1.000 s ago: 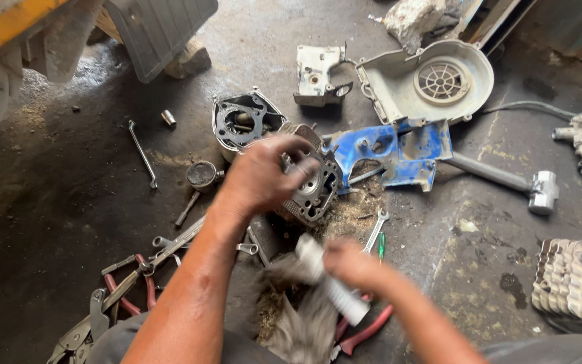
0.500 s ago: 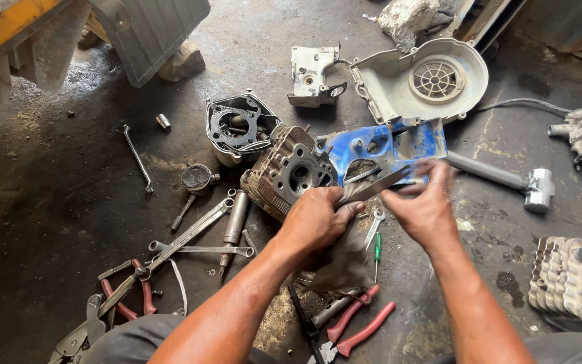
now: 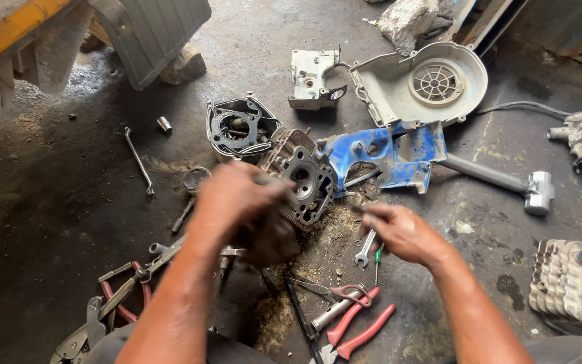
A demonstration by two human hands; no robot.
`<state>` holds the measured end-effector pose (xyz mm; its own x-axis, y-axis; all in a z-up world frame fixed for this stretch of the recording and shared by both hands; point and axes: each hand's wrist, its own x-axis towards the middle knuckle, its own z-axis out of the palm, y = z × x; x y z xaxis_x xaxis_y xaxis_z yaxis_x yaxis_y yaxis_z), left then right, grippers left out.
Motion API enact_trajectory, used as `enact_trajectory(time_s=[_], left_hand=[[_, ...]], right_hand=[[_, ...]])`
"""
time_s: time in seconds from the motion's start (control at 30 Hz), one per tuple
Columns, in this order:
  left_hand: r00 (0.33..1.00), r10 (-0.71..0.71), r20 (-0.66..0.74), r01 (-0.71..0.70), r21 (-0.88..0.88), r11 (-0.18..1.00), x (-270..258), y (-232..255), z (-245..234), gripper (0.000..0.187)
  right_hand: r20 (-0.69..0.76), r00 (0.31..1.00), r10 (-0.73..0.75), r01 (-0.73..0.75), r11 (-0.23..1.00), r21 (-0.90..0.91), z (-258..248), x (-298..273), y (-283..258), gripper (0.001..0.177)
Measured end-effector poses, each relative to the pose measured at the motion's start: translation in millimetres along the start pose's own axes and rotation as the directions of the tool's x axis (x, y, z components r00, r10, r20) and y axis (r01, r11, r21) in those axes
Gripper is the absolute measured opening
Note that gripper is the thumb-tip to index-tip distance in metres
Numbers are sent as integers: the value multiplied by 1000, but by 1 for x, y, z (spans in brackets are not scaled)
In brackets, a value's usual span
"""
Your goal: The person is sitting on the floor in a workshop, using a file and a screwdriver to scrape and clean the surface of a disassembled engine cylinder head. They wipe the part with a rag and inspect it before placing it down.
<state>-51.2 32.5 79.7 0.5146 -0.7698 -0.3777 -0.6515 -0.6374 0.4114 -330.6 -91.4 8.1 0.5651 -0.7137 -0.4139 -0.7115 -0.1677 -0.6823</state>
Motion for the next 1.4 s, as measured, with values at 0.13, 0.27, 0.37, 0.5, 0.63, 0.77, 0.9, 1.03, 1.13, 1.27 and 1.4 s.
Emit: enact_trajectory(time_s=[0.13, 0.27, 0.37, 0.5, 0.63, 0.77, 0.9, 1.03, 1.13, 1.27, 1.4], left_hand=[[898, 67, -435, -88, -29, 996, 16, -23, -2, 55], [837, 147, -528, -204, -51, 978, 53, -2, 51, 75], [851, 108, -514, -307, -321, 896, 60, -9, 68, 64], [912, 59, -406, -255, -448, 857, 65, -16, 57, 62], [926, 119, -359, -288, -466, 837, 72, -25, 58, 62], [880, 178, -440, -341, -326, 882, 76, -22, 72, 67], [865, 191, -464, -349, -284, 893, 84, -25, 77, 74], [913, 176, -369, -309, -341, 888, 77, -23, 73, 68], [910, 142, -389, -280, -326, 903, 80, -20, 66, 73], [919, 150, -365, -280, -336, 899, 80, -27, 75, 80], [898, 173, -404, -305, -292, 906, 79, -22, 71, 80]], right_hand=[[-201, 978, 53, -35, 995, 90, 21, 25, -18, 47], [-421, 907, 12, 43, 991, 123, 51, 52, -48, 41], [-586, 806, -86, 175, 980, 98, 70, 59, -47, 29], [-587, 793, -163, 213, 977, 16, 80, 63, -45, 18], [-585, 724, -365, 348, 926, -148, 72, 85, -58, 17], [-556, 764, -328, 312, 942, -126, 57, 85, -58, 16], [-553, 752, -358, 326, 932, -160, 56, 85, -52, 16], [-490, 816, -308, 313, 947, -75, 54, 97, -56, 19], [-472, 874, -117, 161, 986, 53, 53, 84, -48, 22], [-566, 779, -269, 225, 963, -147, 52, 92, -55, 22], [-513, 825, -237, 204, 971, -122, 42, 90, -61, 22]])
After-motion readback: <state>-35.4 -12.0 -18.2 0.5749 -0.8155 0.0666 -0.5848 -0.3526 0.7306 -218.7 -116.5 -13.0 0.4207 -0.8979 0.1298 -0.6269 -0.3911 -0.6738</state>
